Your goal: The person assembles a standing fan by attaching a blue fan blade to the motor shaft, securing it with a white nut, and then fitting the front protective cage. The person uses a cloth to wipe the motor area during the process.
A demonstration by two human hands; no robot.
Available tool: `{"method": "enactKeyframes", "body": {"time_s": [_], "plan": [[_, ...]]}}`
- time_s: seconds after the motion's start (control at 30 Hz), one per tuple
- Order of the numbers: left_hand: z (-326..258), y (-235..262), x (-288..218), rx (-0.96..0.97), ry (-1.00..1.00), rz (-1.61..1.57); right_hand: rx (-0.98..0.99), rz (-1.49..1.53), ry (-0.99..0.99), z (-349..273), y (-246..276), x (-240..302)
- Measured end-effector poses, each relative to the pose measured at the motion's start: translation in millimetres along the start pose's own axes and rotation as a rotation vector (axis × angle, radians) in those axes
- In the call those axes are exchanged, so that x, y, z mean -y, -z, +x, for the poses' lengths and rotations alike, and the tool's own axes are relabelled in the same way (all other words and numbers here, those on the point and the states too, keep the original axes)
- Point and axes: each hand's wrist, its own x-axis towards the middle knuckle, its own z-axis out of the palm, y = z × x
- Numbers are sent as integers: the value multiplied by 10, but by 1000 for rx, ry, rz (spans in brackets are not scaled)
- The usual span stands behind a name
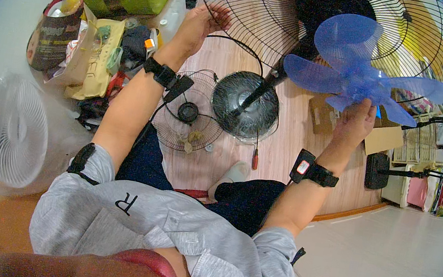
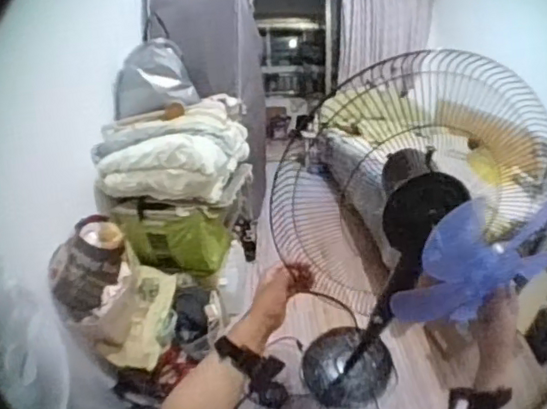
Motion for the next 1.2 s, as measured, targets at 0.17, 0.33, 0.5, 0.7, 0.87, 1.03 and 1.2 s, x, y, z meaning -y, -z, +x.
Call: {"method": "enactKeyframes", "body": {"time_s": [0.17,0.33,0.5,0.7,0.87,1.03,1.2], "plan": [[351,-51,505,177,145,62,6,81,-30,17,116,-35],[445,-395,1135,466,267,144,-72,109,-70,2,89,-65],[428,-853,1476,656,277,123,-61,50,-40,-73,48,-48],[345,-1122,1546,719,269,136,50,49,-43,-82,61,-19],[239,-1347,1459,771,263,163,-24,63,-100,-164,58,-12],[55,-1611,1384,822,251,185,-81,114,-172,-344,32,112],[-137,-1712,1324,793,186,256,79,171,-180,-537,-146,300]]}}
